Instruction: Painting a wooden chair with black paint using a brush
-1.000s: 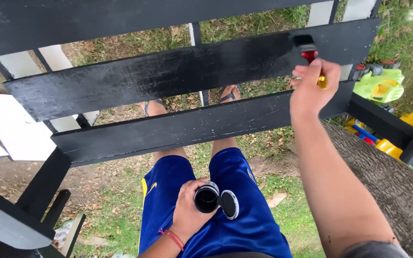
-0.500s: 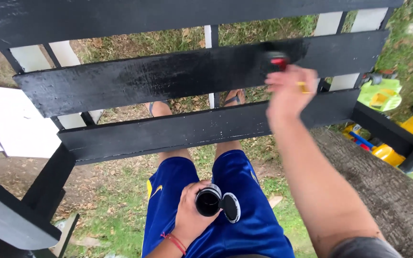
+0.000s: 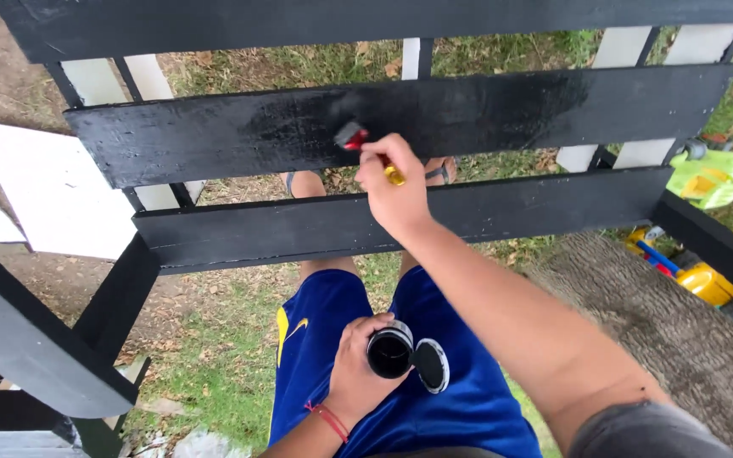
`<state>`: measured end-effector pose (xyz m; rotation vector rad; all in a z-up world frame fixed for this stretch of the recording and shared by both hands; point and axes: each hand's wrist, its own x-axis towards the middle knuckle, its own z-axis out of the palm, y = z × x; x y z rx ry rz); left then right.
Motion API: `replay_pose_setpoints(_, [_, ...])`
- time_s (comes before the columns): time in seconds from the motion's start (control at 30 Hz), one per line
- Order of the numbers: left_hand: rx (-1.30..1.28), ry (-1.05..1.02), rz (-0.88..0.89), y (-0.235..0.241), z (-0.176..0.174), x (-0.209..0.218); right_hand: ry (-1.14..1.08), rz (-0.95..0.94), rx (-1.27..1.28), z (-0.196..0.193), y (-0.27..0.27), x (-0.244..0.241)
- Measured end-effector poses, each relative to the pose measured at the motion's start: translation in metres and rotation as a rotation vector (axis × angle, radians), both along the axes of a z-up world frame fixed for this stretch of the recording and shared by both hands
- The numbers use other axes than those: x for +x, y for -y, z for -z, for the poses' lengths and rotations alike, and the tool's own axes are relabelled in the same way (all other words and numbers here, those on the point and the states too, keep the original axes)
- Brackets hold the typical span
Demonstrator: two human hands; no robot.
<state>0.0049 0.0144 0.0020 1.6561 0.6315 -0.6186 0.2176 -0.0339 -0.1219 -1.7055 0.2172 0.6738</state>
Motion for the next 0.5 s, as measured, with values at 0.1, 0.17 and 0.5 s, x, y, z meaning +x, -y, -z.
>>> replay_pose_setpoints(0.1, [0.007,0.011,-0.005,-0.001,-0.002,0.001,0.097,-0.316,-0.009,-0.026,0.007,0.019])
replay_pose_setpoints(0.17, [0.006,0.041,-0.027,0.001,0.004,0.001,0.179,-0.436,-0.152,-0.021,0.017,0.031])
replay_pose_setpoints(0.5, [-0.058,-0.015,-0.076,-0.007,-0.001,-0.004,0.206,-0.514,-0.91,-0.043,0.23,0.078])
